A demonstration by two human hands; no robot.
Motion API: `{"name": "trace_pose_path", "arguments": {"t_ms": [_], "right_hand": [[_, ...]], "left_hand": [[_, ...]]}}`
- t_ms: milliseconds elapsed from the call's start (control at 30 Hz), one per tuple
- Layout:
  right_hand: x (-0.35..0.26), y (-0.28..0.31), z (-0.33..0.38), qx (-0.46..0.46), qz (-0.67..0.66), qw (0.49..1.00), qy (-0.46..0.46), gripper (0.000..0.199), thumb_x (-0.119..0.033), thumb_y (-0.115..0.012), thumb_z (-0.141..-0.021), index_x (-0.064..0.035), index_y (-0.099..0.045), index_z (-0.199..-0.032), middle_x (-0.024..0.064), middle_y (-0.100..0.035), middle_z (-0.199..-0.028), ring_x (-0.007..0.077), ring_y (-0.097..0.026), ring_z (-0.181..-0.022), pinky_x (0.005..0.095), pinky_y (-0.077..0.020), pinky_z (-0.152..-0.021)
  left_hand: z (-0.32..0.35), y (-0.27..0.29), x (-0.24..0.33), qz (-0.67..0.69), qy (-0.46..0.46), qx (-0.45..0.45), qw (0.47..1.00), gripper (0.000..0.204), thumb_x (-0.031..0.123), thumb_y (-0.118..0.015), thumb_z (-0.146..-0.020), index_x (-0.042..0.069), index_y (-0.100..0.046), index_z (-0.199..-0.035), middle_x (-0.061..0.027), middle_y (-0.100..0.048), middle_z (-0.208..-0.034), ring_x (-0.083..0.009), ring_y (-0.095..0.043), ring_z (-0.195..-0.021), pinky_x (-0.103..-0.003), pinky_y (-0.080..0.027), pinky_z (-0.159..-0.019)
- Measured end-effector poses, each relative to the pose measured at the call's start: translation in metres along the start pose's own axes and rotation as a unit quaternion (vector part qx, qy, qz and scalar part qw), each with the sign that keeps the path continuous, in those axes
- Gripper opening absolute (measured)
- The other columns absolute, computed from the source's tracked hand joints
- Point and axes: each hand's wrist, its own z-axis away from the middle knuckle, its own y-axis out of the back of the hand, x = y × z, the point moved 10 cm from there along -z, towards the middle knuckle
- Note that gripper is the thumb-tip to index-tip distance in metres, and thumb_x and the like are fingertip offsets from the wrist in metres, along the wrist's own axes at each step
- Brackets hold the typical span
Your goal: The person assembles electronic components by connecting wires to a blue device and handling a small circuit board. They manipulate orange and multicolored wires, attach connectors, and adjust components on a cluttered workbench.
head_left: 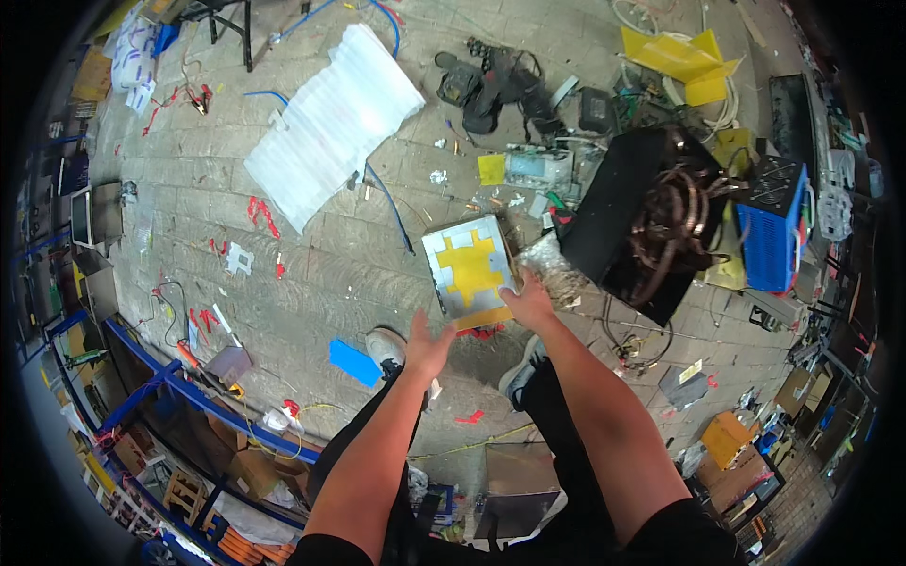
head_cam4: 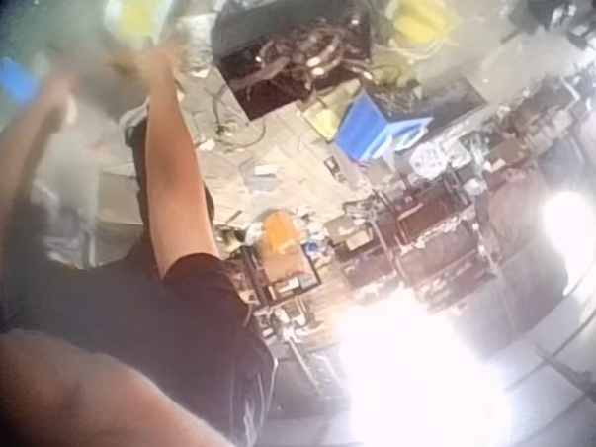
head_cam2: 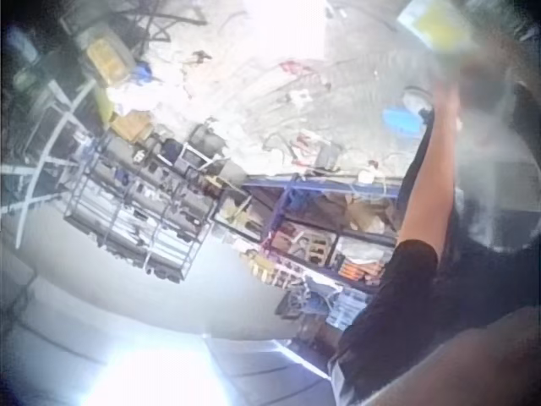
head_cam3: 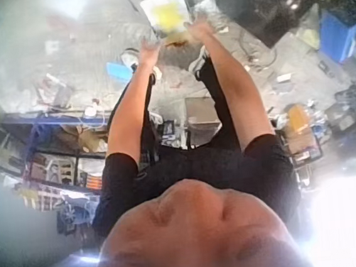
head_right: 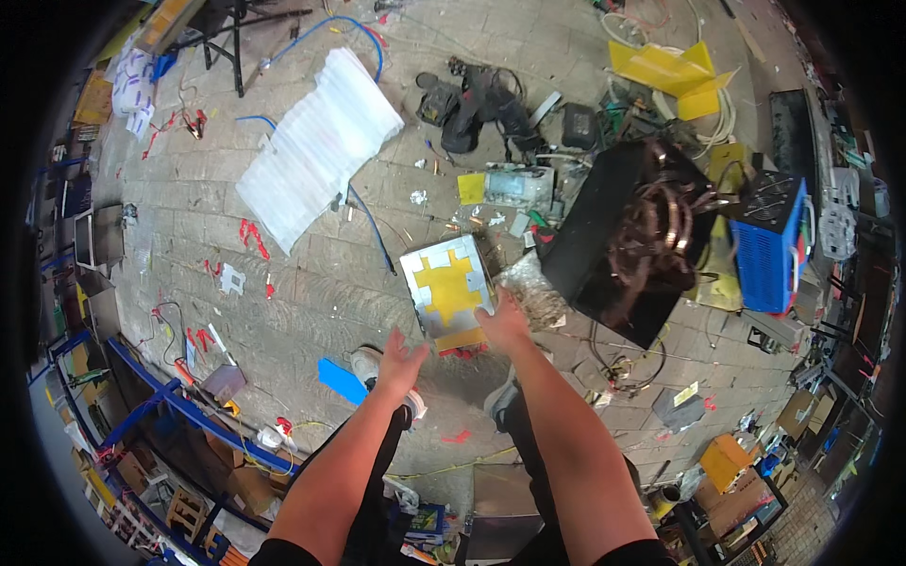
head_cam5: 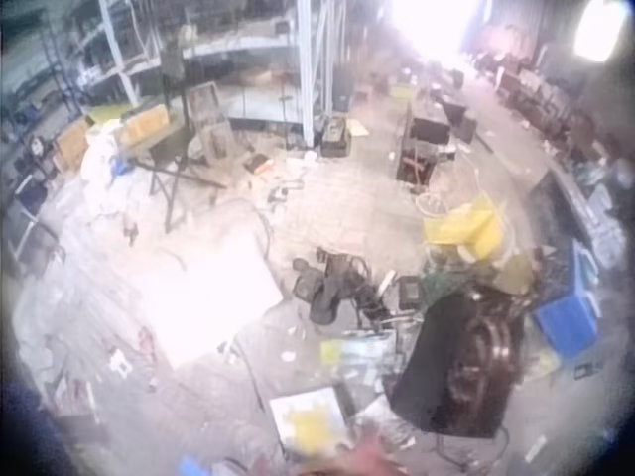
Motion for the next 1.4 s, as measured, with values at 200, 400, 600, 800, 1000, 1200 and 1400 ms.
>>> {"name": "trace_pose_path", "arguments": {"t_ms": [200,400,600,800,1000,1200,1400], "right_hand": [[0.001,-0.050,-0.056,0.042,-0.051,0.998,-0.004,0.081,-0.040,-0.077,-0.083,0.0025,-0.046,-0.145,0.0282,-0.055,-0.144,0.0435,-0.053,-0.135,0.0475,-0.0452,-0.111],[-0.030,-0.029,-0.016,0.147,-0.019,0.987,0.059,0.069,-0.039,-0.080,-0.079,0.0015,-0.054,-0.128,0.0276,-0.059,-0.133,0.0447,-0.059,-0.121,0.0509,-0.0479,-0.104],[-0.084,-0.028,0.005,0.143,-0.050,0.974,0.168,0.060,-0.040,-0.085,-0.080,0.0016,-0.055,-0.112,0.0311,-0.041,-0.155,0.0506,-0.042,-0.140,0.0569,-0.0372,-0.114],[-0.118,-0.033,0.010,0.120,0.036,0.965,0.229,0.059,-0.041,-0.086,-0.079,0.0006,-0.057,-0.108,0.0380,-0.029,-0.162,0.0543,-0.031,-0.150,0.0591,-0.0311,-0.120],[-0.130,-0.044,0.015,0.151,-0.086,0.964,0.200,0.079,-0.035,-0.094,-0.070,-0.0035,-0.049,-0.126,0.0393,-0.027,-0.161,0.0527,-0.037,-0.147,0.0529,-0.0408,-0.116],[-0.120,-0.064,-0.010,0.106,-0.136,0.982,0.076,0.116,-0.031,-0.089,-0.068,0.0026,-0.025,-0.158,0.0326,-0.052,-0.140,0.0461,-0.056,-0.127,0.0489,-0.0479,-0.108],[-0.114,-0.046,0.017,0.030,-0.093,0.995,0.010,0.110,-0.038,-0.084,-0.070,0.0056,-0.032,-0.157,0.0289,-0.056,-0.143,0.0418,-0.059,-0.131,0.0425,-0.0467,-0.112]], "left_hand": [[-0.097,-0.020,0.027,0.007,-0.026,0.001,1.000,0.098,0.045,-0.074,-0.096,-0.004,-0.021,-0.163,-0.0259,-0.038,-0.162,-0.0354,-0.041,-0.149,-0.044,-0.035,-0.120],[-0.113,-0.029,0.039,0.079,0.078,0.034,0.993,0.093,0.062,-0.059,-0.100,-0.007,-0.032,-0.156,-0.0281,-0.050,-0.150,-0.0366,-0.053,-0.136,-0.045,-0.041,-0.113],[-0.141,0.003,-0.002,0.015,0.101,0.115,0.988,0.102,0.077,-0.036,-0.102,-0.007,-0.029,-0.159,-0.0283,-0.043,-0.158,-0.0394,-0.048,-0.142,-0.047,-0.039,-0.116],[-0.148,0.012,-0.015,0.139,0.101,0.108,0.979,0.094,0.076,-0.030,-0.103,0.000,-0.032,-0.159,-0.0244,-0.052,-0.151,-0.0388,-0.055,-0.135,-0.046,-0.045,-0.111],[-0.171,0.030,-0.047,0.213,0.131,0.070,0.966,0.087,0.075,-0.028,-0.105,0.006,-0.039,-0.157,-0.0173,-0.058,-0.146,-0.0335,-0.059,-0.130,-0.044,-0.048,-0.108],[-0.167,0.035,-0.032,0.193,0.088,0.069,0.975,0.084,0.070,-0.031,-0.107,0.004,-0.042,-0.157,-0.0156,-0.055,-0.150,-0.0290,-0.056,-0.133,-0.040,-0.042,-0.113],[-0.099,0.026,-0.043,0.246,0.089,-0.009,0.965,0.073,0.061,-0.033,-0.111,0.002,-0.046,-0.153,-0.0147,-0.058,-0.146,-0.0274,-0.057,-0.131,-0.041,-0.045,-0.110]]}}
